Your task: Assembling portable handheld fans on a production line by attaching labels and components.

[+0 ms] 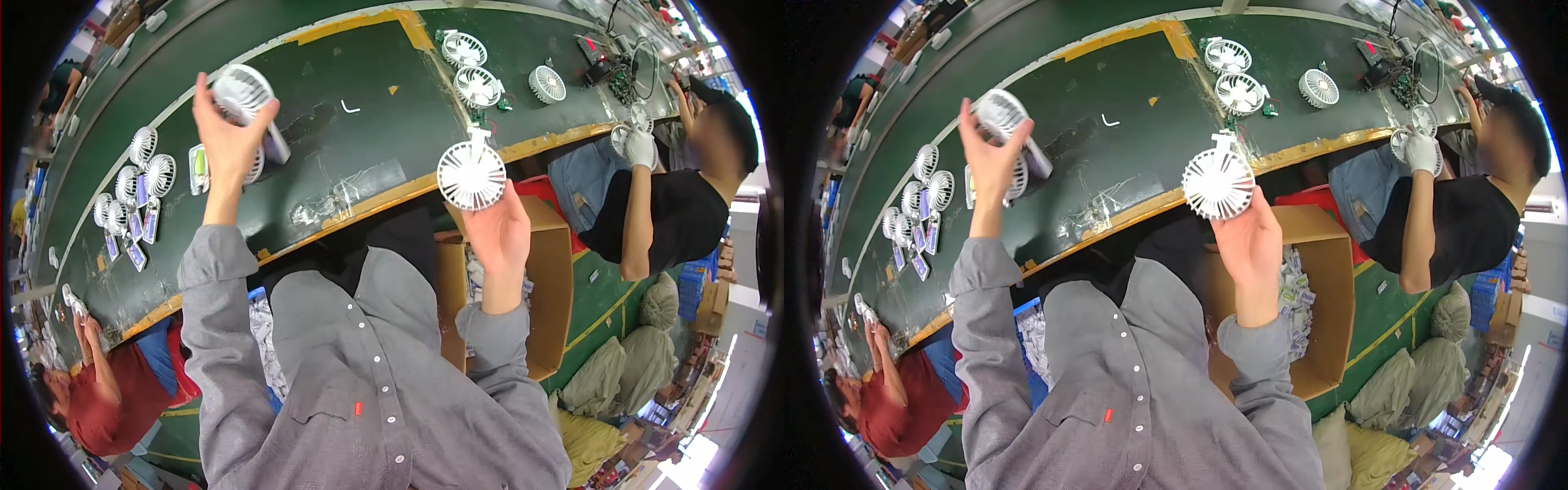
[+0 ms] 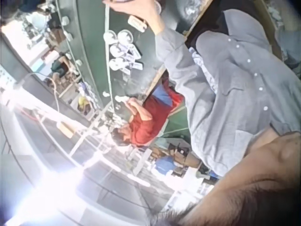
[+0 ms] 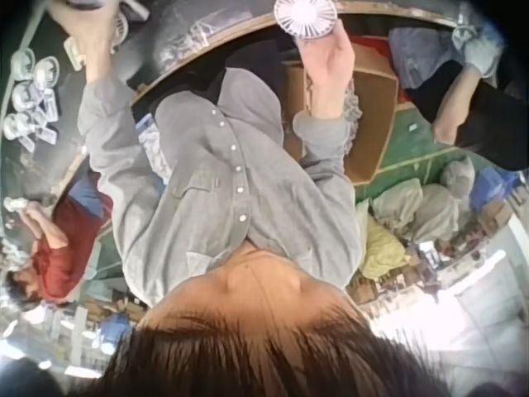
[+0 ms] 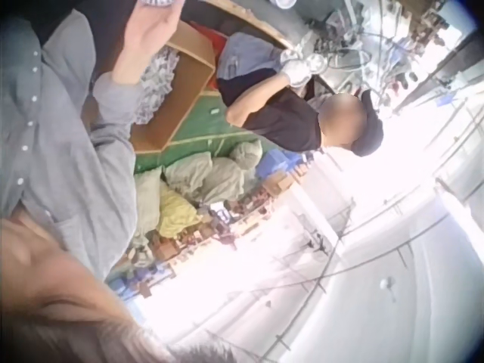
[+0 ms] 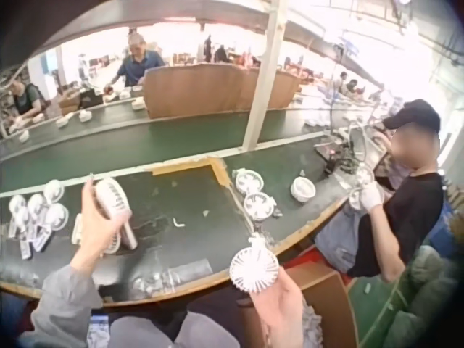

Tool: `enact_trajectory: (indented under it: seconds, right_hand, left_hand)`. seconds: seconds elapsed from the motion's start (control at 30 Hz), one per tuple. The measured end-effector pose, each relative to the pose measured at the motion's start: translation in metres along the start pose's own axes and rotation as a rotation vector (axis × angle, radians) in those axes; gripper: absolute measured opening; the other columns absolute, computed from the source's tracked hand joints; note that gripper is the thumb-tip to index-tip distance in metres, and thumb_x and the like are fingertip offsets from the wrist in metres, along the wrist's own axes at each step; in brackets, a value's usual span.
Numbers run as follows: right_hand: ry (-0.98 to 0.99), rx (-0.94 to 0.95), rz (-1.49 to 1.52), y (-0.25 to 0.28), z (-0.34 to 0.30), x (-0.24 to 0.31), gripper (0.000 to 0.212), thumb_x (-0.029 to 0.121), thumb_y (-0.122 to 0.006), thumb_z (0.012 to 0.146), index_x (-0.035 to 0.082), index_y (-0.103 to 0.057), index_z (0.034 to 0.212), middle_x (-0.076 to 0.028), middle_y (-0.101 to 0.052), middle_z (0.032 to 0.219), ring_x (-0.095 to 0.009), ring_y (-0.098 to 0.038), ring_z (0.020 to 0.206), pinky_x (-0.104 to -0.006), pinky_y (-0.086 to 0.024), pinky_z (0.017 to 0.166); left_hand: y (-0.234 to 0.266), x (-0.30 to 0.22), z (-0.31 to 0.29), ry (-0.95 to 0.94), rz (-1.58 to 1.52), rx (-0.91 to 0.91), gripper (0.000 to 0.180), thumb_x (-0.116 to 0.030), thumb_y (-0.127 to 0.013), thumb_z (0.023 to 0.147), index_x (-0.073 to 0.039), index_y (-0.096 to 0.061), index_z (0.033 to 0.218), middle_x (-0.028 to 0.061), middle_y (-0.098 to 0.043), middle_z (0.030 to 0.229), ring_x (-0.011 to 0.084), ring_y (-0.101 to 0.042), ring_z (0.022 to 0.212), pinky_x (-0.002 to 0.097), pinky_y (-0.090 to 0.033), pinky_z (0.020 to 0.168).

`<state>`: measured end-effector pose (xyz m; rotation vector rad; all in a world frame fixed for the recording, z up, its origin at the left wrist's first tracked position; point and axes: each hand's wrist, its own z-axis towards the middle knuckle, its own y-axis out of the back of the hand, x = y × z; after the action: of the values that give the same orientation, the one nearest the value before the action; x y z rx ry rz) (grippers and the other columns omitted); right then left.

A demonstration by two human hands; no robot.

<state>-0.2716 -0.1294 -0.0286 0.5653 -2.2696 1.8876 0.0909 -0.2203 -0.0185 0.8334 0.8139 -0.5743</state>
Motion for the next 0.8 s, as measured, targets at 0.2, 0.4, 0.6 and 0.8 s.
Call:
enact_trajectory:
  seconds: [0.2, 0.4, 0.6, 0.8]
  right_hand:
    - [0.085, -0.06, -0.119, -0.001, 0.028, -0.003, 0.036, 0.019, -0.039, 0.102, -0.002, -0.047, 0.13, -0.014, -0.053, 0.134, -0.026, -0.049, 0.125, -0.0435, -0.039, 0.107]
    - [0.85, 0.208, -1.972, 0.015, 0.084, -0.027, 0.018, 0.01, -0.057, 0.093, -0.002, -0.064, 0.104, -0.015, -0.063, 0.115, -0.029, -0.061, 0.103, -0.0361, -0.048, 0.089]
    - [1.076, 0.088, -2.413, 0.038, 0.142, 0.003, 0.023, 0.013, -0.062, 0.086, 0.0, -0.061, 0.105, -0.02, -0.06, 0.116, -0.037, -0.057, 0.105, -0.0453, -0.046, 0.089]
    - [0.321, 0.249, -1.442, -0.046, 0.069, -0.041, 0.056, 0.022, -0.066, 0.084, -0.001, -0.047, 0.131, -0.014, -0.053, 0.129, -0.026, -0.048, 0.123, -0.0365, -0.037, 0.103]
  left_hand:
    - [0.03, -0.02, -0.011, 0.068, -0.766, -0.078, 0.06, -0.01, -0.07, 0.085, -0.002, -0.037, 0.135, 0.0116, -0.052, 0.12, 0.0199, -0.056, 0.108, 0.0356, -0.047, 0.094]
    - [0.062, -0.056, -0.064, 0.262, -1.128, 0.023, 0.06, -0.037, -0.056, 0.093, -0.006, -0.033, 0.139, 0.017, -0.046, 0.137, 0.0268, -0.052, 0.121, 0.0443, -0.043, 0.101]
    - [0.049, -0.065, -0.118, 0.352, -1.339, 0.057, 0.086, -0.019, -0.069, 0.082, -0.017, -0.018, 0.15, 0.0126, -0.035, 0.143, 0.0305, -0.044, 0.128, 0.0483, -0.042, 0.102]
    - [0.058, -0.064, -0.134, 0.215, -1.14, 0.186, 0.099, -0.014, -0.081, 0.068, -0.004, -0.021, 0.146, 0.0143, -0.043, 0.134, 0.0245, -0.046, 0.125, 0.041, -0.042, 0.103]
